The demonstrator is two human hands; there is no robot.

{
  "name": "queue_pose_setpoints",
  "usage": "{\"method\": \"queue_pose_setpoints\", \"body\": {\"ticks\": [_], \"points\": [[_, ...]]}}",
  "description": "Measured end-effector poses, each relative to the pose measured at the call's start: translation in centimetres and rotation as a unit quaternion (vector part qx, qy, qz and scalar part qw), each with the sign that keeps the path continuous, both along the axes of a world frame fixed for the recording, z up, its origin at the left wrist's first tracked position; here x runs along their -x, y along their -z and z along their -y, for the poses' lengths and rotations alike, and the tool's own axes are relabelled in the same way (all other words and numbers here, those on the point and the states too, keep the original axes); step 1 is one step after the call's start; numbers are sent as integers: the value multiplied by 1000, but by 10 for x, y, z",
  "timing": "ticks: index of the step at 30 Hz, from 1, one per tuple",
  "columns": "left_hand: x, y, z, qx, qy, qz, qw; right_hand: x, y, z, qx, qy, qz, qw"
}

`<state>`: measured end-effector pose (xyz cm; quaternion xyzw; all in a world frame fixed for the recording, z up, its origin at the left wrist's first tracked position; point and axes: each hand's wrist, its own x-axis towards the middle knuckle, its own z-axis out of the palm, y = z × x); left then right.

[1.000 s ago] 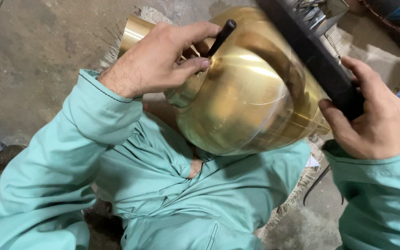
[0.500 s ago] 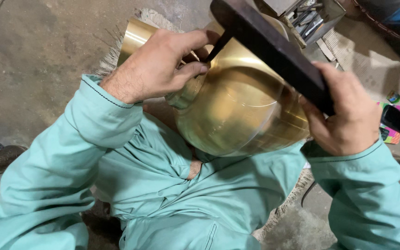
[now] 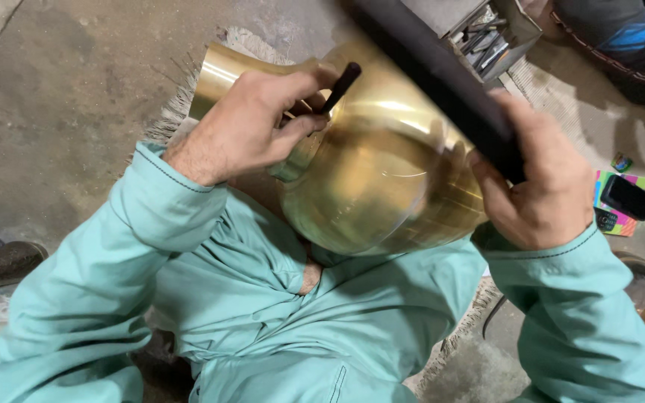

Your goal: The person sits cross-legged on the floor holding a large brass vessel on their lap. They first scribe a line around the vessel using dividers and a pointed scribe tool, then hold a punch against the marked line and strike it with a mallet to shape the brass body.

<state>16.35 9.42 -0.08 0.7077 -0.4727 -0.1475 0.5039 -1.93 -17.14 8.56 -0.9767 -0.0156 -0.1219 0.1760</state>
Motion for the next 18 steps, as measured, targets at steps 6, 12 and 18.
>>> {"method": "queue_pose_setpoints", "body": {"ticks": [6, 12, 18], "points": [[6, 0, -2, -33, -35, 71, 996, -7, -8, -3, 108, -4, -47, 993], [15, -4, -4, 45, -36, 19, 998, -3, -7, -4, -20, 9, 43, 999], [7, -6, 0, 38, -12, -30, 999, 1, -2, 6, -86, 30, 4, 996]]}}
